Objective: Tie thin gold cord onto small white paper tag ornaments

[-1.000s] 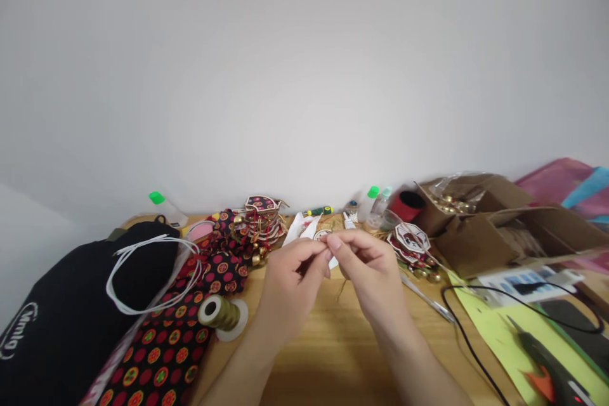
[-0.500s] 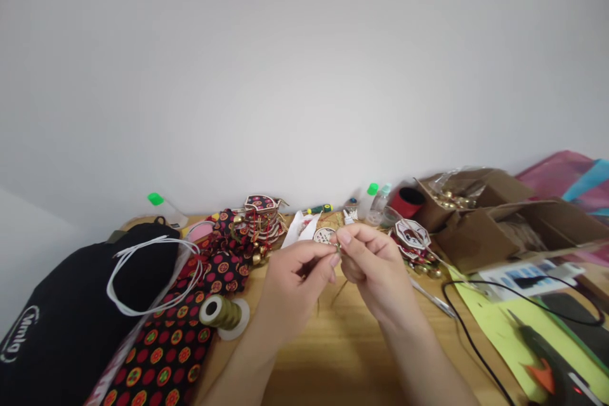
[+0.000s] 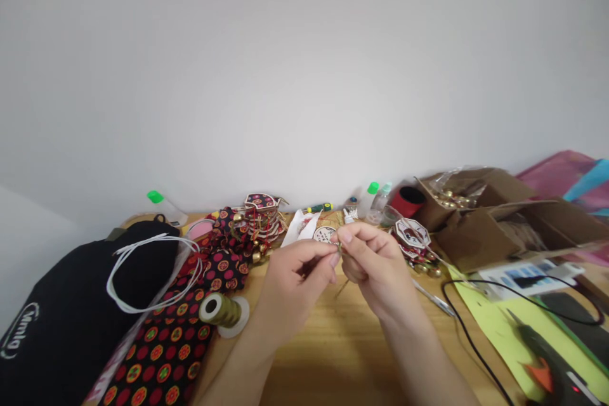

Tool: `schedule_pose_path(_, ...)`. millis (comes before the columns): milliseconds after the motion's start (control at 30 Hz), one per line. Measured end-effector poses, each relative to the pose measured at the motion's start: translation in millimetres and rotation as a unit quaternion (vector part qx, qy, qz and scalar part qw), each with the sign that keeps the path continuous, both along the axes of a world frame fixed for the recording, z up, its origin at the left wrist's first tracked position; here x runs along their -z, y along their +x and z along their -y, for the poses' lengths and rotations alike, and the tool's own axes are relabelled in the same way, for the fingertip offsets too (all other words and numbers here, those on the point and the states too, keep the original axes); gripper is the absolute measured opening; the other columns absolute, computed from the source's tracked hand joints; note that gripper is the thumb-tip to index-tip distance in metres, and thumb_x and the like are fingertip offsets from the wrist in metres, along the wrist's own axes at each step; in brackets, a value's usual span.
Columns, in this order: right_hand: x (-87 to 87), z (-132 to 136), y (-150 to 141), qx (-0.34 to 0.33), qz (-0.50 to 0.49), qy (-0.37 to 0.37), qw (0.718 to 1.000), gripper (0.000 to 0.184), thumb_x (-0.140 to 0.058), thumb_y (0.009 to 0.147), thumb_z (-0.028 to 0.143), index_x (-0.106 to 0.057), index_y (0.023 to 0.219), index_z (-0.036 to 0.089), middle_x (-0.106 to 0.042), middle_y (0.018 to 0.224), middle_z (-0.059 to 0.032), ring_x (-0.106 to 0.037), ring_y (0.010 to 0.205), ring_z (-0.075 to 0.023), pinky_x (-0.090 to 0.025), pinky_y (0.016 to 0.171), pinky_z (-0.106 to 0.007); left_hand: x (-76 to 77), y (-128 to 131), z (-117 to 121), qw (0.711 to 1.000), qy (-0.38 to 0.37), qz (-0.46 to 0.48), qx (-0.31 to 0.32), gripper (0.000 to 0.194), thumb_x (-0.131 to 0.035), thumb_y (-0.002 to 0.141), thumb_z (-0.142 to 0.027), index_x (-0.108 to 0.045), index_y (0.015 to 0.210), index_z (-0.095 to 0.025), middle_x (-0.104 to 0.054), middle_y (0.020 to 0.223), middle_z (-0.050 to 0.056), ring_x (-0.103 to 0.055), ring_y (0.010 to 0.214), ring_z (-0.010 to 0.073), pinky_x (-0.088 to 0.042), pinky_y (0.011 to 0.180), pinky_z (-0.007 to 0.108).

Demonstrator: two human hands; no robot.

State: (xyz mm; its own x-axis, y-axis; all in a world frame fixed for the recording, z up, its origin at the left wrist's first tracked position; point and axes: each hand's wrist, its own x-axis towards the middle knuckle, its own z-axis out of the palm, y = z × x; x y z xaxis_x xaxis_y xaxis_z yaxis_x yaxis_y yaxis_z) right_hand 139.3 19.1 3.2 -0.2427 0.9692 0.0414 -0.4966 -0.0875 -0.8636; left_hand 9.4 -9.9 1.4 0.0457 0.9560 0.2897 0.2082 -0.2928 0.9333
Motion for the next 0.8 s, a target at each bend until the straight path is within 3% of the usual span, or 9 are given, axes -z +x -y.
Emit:
schedule_pose_path(633, 0.3, -0.2, 2.0, 0.001, 0.007, 0.000, 1.000, 0.028, -0.080, 0.070, 0.040, -0.068, 0.069, 0.015, -0.031, 0.041, 0.0115, -0.015, 0.037, -0.0021, -0.010, 0.036, -0.018, -1.2, -0.5, -0.9, 0.999, -0.036, 0.020, -0.001, 0.021, -0.057, 0.082, -0.020, -0.066, 0.064, -0.015, -0.061, 0.056, 0.000, -0.050, 0.052, 0.0098, -0.038, 0.050, 0.020)
schedule_pose_path(800, 0.5, -0.9, 6.0, 0.000, 0.061, 0.038, 0.997, 0.024, -0.077, 0.073, 0.038, -0.069, 0.070, 0.016, -0.039, 0.045, 0.0082, -0.025, 0.040, -0.0039, -0.018, 0.039, -0.018, -1.2, -0.8, -1.5, 0.998, -0.041, 0.032, -0.030, 0.025, -0.059, 0.081, -0.025, -0.066, 0.060, -0.015, -0.058, 0.052, 0.000, -0.048, 0.050, 0.0102, -0.037, 0.048, 0.021)
